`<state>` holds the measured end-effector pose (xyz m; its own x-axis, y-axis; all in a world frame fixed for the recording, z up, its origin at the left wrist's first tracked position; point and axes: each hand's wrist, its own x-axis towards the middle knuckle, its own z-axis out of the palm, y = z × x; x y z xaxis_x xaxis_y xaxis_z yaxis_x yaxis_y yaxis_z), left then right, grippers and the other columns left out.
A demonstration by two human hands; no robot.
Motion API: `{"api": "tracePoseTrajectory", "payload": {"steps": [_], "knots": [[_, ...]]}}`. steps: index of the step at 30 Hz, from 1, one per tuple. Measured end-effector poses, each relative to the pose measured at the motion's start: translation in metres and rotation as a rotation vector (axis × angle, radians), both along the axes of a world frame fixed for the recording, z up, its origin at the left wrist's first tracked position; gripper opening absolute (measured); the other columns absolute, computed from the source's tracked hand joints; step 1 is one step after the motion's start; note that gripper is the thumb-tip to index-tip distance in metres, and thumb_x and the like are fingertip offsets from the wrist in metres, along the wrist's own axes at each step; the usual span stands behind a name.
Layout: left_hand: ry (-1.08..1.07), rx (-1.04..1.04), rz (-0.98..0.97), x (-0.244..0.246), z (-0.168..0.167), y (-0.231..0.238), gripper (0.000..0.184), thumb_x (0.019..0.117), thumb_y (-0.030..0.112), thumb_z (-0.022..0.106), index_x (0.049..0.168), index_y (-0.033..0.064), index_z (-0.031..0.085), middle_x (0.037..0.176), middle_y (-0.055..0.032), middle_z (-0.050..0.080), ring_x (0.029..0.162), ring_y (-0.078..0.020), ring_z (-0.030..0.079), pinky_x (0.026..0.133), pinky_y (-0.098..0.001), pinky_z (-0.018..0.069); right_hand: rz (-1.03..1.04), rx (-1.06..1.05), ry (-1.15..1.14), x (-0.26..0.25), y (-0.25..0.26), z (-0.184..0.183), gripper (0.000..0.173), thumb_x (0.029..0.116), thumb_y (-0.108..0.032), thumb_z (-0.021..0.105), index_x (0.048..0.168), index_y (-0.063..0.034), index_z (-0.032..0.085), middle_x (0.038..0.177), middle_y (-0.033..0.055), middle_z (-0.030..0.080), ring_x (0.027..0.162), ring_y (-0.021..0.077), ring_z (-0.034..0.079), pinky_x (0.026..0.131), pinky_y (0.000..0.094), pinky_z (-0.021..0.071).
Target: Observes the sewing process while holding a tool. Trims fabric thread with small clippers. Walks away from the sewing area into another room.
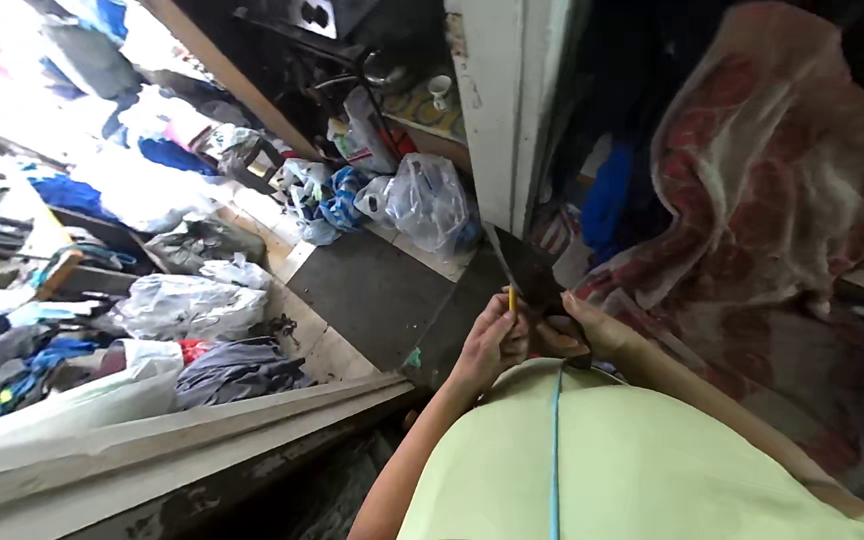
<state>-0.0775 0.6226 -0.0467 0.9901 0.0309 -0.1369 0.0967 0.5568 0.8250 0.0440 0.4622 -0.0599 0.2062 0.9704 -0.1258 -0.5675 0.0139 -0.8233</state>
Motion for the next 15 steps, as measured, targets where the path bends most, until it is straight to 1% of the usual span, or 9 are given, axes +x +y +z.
{"api": "tracePoseTrajectory", "payload": {"steps": [3,4,6,7,10,12,13,14,15], "knots": [[-0.061,0.215,0.105,-0.005,-0.013,0.021,0.025,0.1042,0.006,0.031,0.125,0.0044,0.046,0.074,0.0119,0.05,0.055,0.0047,0.043,0.049,-0.0124,0.0384,0.027,0.055,-0.027,0.01,0.027,-0.002,0.057,0.0838,-0.079,0.055,0.104,-0.0258,0.059,0.063,-0.0154,0.053,0.045,-0.0062,0.043,0.042,0.011,0.0372],[-0.055,0.268,0.147,-0.007,-0.018,0.028,0.028,0.1035,0.005,0.032,0.128,0.0012,0.046,0.074,0.0118,0.05,0.055,0.005,0.043,0.05,-0.0123,0.0384,0.045,0.086,-0.039,0.016,0.036,-0.002,0.062,0.0852,-0.078,0.054,0.119,-0.026,0.059,0.065,-0.0155,0.055,0.046,-0.0063,0.043,0.043,0.011,0.038],[-0.012,0.291,0.229,-0.01,-0.028,0.044,0.03,0.1031,0.005,0.032,0.129,0.0003,0.048,0.074,0.0116,0.051,0.055,0.0057,0.043,0.049,-0.0116,0.0381,0.069,0.12,-0.05,0.03,0.057,-0.003,0.078,0.0862,-0.077,0.053,0.144,-0.0254,0.052,0.066,-0.0153,0.056,0.045,-0.0061,0.043,0.043,0.0113,0.0383],[0.013,0.279,0.268,-0.012,-0.032,0.052,0.03,0.1036,0.005,0.031,0.128,0.0009,0.048,0.074,0.0115,0.051,0.054,0.006,0.043,0.049,-0.0111,0.0383,0.064,0.112,-0.043,0.036,0.068,-0.004,0.082,0.0856,-0.077,0.055,0.148,-0.0241,0.048,0.064,-0.0154,0.055,0.044,-0.0059,0.042,0.042,0.0114,0.0377],[0.055,0.22,0.39,-0.022,-0.043,0.08,0.029,0.1034,0.007,0.031,0.124,0.0053,0.05,0.073,0.0117,0.053,0.053,0.0057,0.045,0.048,-0.0111,0.0395,0.001,-0.014,-0.099,0.057,0.102,-0.005,0.078,0.0906,-0.071,0.056,0.147,-0.0186,0.044,0.06,-0.0162,0.05,0.043,-0.005,0.041,0.042,0.012,0.0366],[0.08,0.156,0.48,-0.027,-0.053,0.101,0.027,0.1031,0.008,0.031,0.122,0.0079,0.051,0.072,0.0111,0.055,0.052,0.0051,0.045,0.047,-0.0111,0.0402,-0.024,-0.132,-0.237,0.077,0.124,-0.014,0.068,0.1005,-0.055,0.047,0.152,-0.0114,0.037,0.061,-0.0148,0.048,0.045,-0.0031,0.042,0.044,0.0138,0.0387],[0.096,0.135,0.521,-0.028,-0.059,0.112,0.027,0.1026,0.009,0.031,0.122,0.0083,0.051,0.072,0.0108,0.055,0.052,0.0051,0.046,0.047,-0.011,0.0404,-0.02,-0.202,-0.331,0.09,0.137,-0.019,0.061,0.1037,-0.042,0.041,0.153,-0.0065,0.034,0.062,-0.013,0.047,0.046,-0.0019,0.043,0.045,0.0153,0.0401],[0.118,0.13,0.557,-0.028,-0.067,0.123,0.029,0.1022,0.009,0.03,0.124,0.0073,0.05,0.073,0.0102,0.057,0.051,0.0052,0.046,0.047,-0.0106,0.0405,-0.01,-0.278,-0.426,0.102,0.149,-0.024,0.055,0.1058,-0.031,0.04,0.153,-0.0028,0.034,0.064,-0.0098,0.046,0.047,0.0003,0.044,0.047,0.0177,0.0417],[0.147,0.138,0.592,-0.029,-0.076,0.133,0.032,0.1018,0.008,0.029,0.128,0.0052,0.048,0.075,0.0095,0.059,0.052,0.0054,0.048,0.047,-0.0102,0.0413,0.007,-0.363,-0.523,0.115,0.161,-0.031,0.053,0.1065,-0.026,0.044,0.153,-0.0014,0.035,0.066,-0.0059,0.048,0.049,0.0026,0.045,0.049,0.0202,0.0432]]}}
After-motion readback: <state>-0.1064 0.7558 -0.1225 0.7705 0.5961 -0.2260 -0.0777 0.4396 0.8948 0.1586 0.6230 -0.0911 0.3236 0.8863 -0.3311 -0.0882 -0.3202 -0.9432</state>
